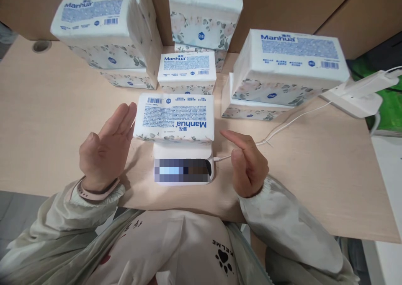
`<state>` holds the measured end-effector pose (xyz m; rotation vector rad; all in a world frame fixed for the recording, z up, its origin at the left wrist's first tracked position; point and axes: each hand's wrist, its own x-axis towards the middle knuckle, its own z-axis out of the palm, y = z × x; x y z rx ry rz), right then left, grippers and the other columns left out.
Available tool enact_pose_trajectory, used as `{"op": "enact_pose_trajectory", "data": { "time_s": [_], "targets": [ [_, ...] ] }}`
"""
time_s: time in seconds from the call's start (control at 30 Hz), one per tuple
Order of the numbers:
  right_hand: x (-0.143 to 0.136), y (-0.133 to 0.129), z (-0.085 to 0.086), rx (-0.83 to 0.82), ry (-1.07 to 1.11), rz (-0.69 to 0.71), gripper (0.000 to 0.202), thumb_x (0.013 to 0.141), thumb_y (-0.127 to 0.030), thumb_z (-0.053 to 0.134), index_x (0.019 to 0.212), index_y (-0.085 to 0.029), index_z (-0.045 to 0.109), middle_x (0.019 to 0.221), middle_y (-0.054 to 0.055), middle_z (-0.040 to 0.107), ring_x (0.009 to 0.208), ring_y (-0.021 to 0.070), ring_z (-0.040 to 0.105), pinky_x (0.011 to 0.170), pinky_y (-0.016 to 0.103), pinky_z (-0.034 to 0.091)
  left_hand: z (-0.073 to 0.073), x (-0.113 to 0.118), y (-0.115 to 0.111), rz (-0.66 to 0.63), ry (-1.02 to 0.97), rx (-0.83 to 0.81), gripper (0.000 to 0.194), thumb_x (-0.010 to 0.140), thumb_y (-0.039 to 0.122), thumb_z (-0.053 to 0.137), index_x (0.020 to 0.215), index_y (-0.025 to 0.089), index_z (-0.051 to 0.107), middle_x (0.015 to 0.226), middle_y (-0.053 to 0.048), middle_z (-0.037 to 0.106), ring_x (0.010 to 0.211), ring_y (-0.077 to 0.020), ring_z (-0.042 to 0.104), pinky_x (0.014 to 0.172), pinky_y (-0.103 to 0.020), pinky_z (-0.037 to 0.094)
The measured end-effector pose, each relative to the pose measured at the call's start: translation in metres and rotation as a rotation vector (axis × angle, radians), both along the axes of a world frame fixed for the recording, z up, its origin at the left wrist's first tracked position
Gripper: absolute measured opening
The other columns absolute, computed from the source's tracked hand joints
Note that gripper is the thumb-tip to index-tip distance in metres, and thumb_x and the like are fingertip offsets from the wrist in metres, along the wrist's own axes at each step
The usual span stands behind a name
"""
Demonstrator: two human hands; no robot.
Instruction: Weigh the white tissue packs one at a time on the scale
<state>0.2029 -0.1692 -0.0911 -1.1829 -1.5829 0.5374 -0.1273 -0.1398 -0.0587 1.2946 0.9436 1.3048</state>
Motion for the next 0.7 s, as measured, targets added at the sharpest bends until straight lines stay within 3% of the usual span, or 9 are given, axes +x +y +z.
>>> {"op": "enact_pose_trajectory", "data": {
  "time_s": [0.43, 0.7],
  "targets": [
    [-0.0024, 0.0032, 0.0048, 0.084, 0.004, 0.003, 0.041, 0.109, -0.038, 0.054, 0.143, -0.044, 0.076, 0.134, 0.002, 0.083, 0.122, 0.0368, 0.079, 0.098, 0.063, 0.066, 0.0043, 0.0001, -0.0010, 0.031, -0.004, -0.018, 0.054, 0.110, 0.065, 0.042, 0.147, 0.041, 0.074, 0.166, 0.007, 0.061, 0.171, -0.0299, 0.036, 0.147, -0.054, 0.022],
    [-0.0035, 0.0033, 0.0042, 0.088, 0.012, -0.011, 0.040, 0.110, -0.037, 0.053, 0.143, -0.044, 0.076, 0.132, 0.003, 0.084, 0.120, 0.0366, 0.079, 0.096, 0.064, 0.066, 0.0076, 0.0019, -0.0019, 0.105, -0.011, -0.061, 0.053, 0.107, 0.066, 0.046, 0.139, 0.038, 0.077, 0.157, 0.003, 0.070, 0.163, -0.0324, 0.050, 0.141, -0.058, 0.037]
  ]
}}
